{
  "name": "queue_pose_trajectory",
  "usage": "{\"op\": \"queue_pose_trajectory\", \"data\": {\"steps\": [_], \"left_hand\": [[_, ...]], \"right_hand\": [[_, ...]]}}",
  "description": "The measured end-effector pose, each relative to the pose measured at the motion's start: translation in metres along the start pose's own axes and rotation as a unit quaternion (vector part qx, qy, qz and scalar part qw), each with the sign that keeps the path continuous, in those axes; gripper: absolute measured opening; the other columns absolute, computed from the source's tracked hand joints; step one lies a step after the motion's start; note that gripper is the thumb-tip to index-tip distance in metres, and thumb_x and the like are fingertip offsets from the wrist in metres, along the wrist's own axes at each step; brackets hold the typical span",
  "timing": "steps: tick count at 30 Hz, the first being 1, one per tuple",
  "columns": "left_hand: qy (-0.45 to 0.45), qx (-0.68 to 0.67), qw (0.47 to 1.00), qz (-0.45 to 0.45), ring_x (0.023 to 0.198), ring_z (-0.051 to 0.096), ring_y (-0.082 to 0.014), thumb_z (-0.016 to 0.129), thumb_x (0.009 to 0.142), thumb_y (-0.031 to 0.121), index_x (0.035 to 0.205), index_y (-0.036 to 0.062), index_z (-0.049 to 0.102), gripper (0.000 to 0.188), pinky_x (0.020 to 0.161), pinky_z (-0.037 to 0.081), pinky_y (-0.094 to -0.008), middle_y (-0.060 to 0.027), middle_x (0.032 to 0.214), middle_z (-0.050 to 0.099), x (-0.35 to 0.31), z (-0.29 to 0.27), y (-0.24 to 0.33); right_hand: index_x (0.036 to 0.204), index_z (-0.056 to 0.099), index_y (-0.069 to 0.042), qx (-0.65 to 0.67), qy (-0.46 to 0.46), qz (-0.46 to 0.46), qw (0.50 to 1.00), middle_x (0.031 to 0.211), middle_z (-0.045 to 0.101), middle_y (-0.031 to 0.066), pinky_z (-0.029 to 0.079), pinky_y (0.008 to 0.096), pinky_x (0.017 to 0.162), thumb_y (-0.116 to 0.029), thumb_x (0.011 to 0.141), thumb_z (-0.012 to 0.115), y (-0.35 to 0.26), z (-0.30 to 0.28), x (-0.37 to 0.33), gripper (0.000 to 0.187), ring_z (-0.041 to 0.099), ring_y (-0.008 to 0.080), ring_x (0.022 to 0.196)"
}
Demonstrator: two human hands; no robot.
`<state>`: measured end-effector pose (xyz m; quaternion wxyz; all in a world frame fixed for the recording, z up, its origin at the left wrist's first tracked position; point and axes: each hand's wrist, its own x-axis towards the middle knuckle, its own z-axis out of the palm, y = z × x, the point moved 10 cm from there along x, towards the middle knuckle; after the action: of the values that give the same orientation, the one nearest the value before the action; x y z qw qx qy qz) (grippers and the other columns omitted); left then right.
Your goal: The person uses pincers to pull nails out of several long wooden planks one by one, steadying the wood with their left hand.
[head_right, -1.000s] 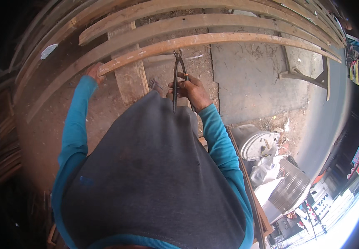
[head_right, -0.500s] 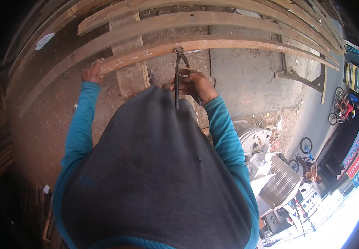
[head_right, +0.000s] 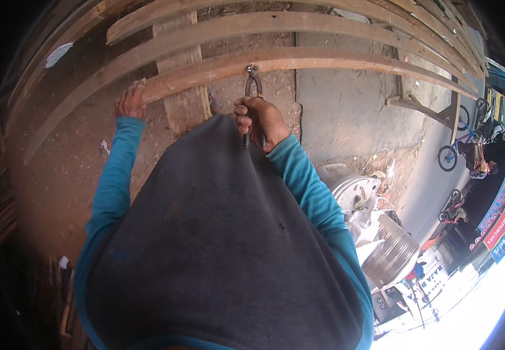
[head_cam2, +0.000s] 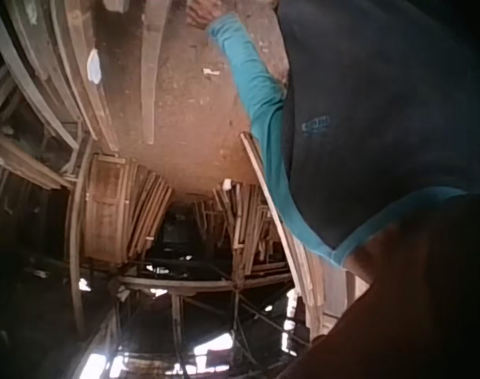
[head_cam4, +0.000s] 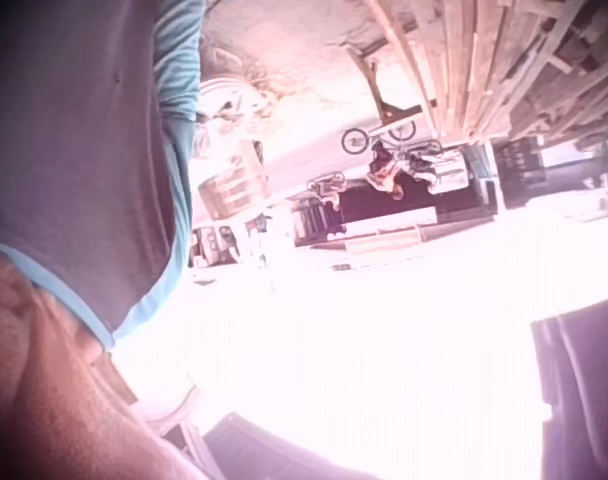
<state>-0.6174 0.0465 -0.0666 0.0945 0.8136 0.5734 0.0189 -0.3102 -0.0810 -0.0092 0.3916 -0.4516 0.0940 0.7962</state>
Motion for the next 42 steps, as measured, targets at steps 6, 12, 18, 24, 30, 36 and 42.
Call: {"op": "queue_pose_trajectory", "data": {"steps": [6,12,18,24,30,36,42], "left_hand": [[0.0,0.006,0.998,-0.055,0.124,0.056,-0.0355,0.076,0.073,0.007,0.143,0.0197,0.046,0.077,0.097,0.043,-0.0521,-0.0134,0.139,0.056,-0.019,0.015,-0.036],[-0.123,-0.159,0.978,0.049,0.097,0.064,-0.0421,0.073,0.071,0.009,0.123,0.0126,0.059,0.054,0.079,0.051,-0.0479,-0.0177,0.107,0.067,0.013,0.04,0.01],[-0.08,-0.133,0.987,0.031,0.095,0.065,-0.0435,0.071,0.074,0.006,0.125,0.0143,0.059,0.053,0.08,0.052,-0.05,-0.018,0.104,0.069,-0.011,-0.01,0.003],[-0.04,0.019,0.998,-0.034,0.125,0.055,-0.0338,0.077,0.073,0.003,0.137,0.0233,0.051,0.072,0.095,0.044,-0.0537,-0.0094,0.141,0.055,0.009,-0.001,0.011],[0.003,-0.01,0.999,-0.033,0.125,0.055,-0.0319,0.078,0.07,0.004,0.142,0.0225,0.048,0.08,0.101,0.04,-0.0492,-0.0096,0.143,0.054,0.001,-0.01,0.027],[0.024,-0.018,0.999,-0.027,0.122,0.058,-0.0313,0.075,0.073,0.004,0.142,0.0236,0.05,0.076,0.099,0.041,-0.0474,-0.0097,0.142,0.056,0.003,-0.009,0.029],[0.086,-0.006,0.996,-0.032,0.118,0.061,-0.0308,0.062,0.079,-0.001,0.139,0.0237,0.054,0.065,0.1,0.041,-0.0461,-0.0094,0.138,0.059,-0.003,-0.011,0.03]], "right_hand": [[0.1,0.051,-0.004,-0.079,0.1,-0.179,0.975,0.072,0.053,0.0064,0.046,0.0346,0.045,-0.022,0.101,0.051,0.031,0.017,0.025,0.018,0.053,0.0154,0.054],[0.122,0.046,-0.004,-0.55,0.151,-0.327,0.753,0.095,0.061,0.0268,0.047,0.0497,0.082,-0.028,0.101,0.046,0.031,-0.063,0.069,0.033,0.06,0.0448,0.092],[0.111,0.055,0.006,-0.355,0.225,-0.286,0.861,0.097,0.069,0.0182,0.055,0.0372,0.079,-0.028,0.095,0.05,-0.04,-0.132,-0.032,0.038,0.069,0.0243,0.085],[0.136,0.04,0.008,-0.266,0.255,-0.206,0.906,0.115,0.065,0.0241,0.059,0.0408,0.08,-0.011,0.089,0.048,-0.065,-0.172,-0.069,0.051,0.07,0.0322,0.097],[0.143,0.033,0.008,-0.197,0.047,-0.102,0.974,0.118,0.065,0.0254,0.058,0.0402,0.083,-0.003,0.091,0.039,-0.044,-0.07,-0.047,0.054,0.07,0.0353,0.101],[0.141,0.036,0.009,-0.203,0.045,-0.081,0.975,0.115,0.066,0.0243,0.058,0.0399,0.082,-0.004,0.091,0.041,-0.038,-0.066,-0.026,0.052,0.07,0.0346,0.099],[0.14,0.037,0.01,-0.259,0.043,-0.022,0.965,0.114,0.065,0.0265,0.06,0.0412,0.083,-0.006,0.093,0.043,-0.06,-0.063,-0.031,0.05,0.07,0.0362,0.099]]}}
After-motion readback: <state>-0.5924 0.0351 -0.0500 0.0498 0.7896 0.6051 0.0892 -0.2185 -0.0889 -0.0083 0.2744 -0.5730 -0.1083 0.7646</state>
